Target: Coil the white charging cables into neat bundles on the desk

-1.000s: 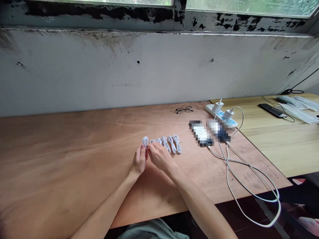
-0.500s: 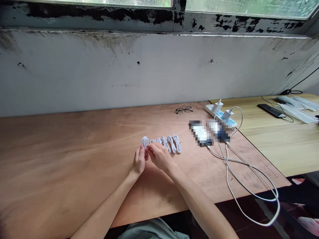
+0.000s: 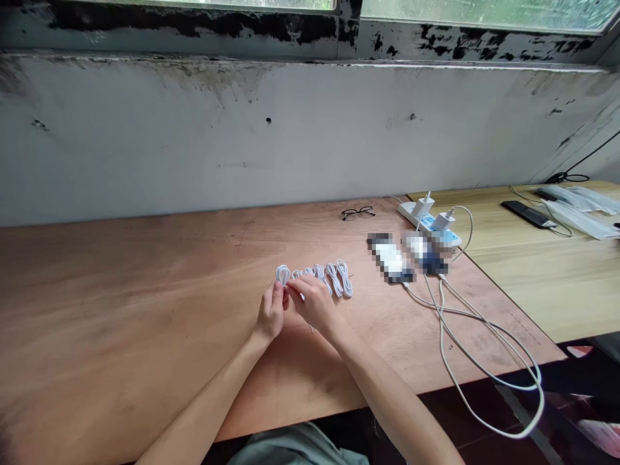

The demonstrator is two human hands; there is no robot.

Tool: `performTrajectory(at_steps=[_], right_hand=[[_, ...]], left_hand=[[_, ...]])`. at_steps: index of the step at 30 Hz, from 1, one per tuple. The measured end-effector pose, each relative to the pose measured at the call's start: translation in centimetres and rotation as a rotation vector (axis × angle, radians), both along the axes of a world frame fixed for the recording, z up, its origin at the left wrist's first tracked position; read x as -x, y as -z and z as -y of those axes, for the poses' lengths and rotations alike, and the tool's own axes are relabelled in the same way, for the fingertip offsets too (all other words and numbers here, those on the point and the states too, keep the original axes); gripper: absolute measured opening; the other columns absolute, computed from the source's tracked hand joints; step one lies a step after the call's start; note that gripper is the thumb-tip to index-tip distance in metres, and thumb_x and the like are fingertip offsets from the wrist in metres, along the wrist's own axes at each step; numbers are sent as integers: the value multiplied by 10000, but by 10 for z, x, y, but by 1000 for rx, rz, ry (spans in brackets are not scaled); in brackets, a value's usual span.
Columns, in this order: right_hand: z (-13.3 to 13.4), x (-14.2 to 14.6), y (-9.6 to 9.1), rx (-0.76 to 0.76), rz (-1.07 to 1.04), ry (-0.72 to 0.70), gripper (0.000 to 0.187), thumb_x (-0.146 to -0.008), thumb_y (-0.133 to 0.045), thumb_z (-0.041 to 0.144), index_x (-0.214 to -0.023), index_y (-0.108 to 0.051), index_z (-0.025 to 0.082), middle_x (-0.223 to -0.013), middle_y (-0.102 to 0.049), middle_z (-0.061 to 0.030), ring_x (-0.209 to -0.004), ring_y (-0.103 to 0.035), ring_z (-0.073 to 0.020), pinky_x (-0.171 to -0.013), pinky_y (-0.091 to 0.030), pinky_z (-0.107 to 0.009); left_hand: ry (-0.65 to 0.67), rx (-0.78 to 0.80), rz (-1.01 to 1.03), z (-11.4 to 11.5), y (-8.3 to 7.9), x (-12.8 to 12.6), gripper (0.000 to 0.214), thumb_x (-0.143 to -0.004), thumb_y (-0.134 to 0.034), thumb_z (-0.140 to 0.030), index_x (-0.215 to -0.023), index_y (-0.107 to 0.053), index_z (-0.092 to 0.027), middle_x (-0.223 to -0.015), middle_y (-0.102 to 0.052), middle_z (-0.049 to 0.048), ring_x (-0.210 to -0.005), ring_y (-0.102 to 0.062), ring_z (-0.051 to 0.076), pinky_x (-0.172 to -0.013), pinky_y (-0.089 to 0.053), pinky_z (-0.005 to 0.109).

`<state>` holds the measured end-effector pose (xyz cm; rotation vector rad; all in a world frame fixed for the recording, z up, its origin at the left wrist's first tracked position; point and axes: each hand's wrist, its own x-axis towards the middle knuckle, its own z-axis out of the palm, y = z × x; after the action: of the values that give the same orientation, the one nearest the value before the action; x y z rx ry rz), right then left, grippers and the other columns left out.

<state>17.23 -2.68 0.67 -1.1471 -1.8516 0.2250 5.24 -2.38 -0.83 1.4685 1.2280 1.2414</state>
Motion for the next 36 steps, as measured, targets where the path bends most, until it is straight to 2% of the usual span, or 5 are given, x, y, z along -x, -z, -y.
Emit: performTrajectory(at_steps=[10,20,24,30,36], right_hand=[[0,3,2,79,-97,-10,175,-836,-512,168,-713,-635,184,-654,-624,-33,-600,-547,-138,-581,-399,-249],[-1,7,1,223,-276,-61,148,-814,-508,221,-733,-624,177,-653,-626,-34,-553,-514,-124,-554,-405,-252],[-2,9,1,402,-522,-132,142,-782,-563,282,-715,-627,175,-651,-624,-32,-556,-524,-128,-537,-415,-259],[-4,7,-1,865,-985,-334,225,-690,-672,371,-643,-617,158,-555,-533,11,-476,-434,-80,-447,-342,-220],[-8,-6,-2,1135,-1105,-469,191,-605,-744,265,-599,-608,130,-557,-528,17,-506,-438,-54,-468,-322,-190]], left_hand=[[-65,-90,-286,-2,-1,1,347,-928,-238,-334,-656,-412,-205,-590,-488,3,-541,-473,139,-525,-340,269],[-92,-154,-299,0,-2,-1,356,-933,-249,-361,-704,-465,-196,-638,-554,22,-572,-533,155,-533,-368,266],[-66,-210,-304,-1,-2,0,366,-940,-224,-343,-758,-499,-186,-651,-569,27,-583,-549,151,-551,-405,265],[-47,-445,-400,-4,0,6,340,-940,-232,-285,-750,-497,-190,-617,-560,31,-571,-537,154,-565,-420,272],[92,-571,-462,-8,-1,14,289,-934,-258,-246,-980,-535,-178,-742,-582,46,-640,-565,146,-585,-438,256]])
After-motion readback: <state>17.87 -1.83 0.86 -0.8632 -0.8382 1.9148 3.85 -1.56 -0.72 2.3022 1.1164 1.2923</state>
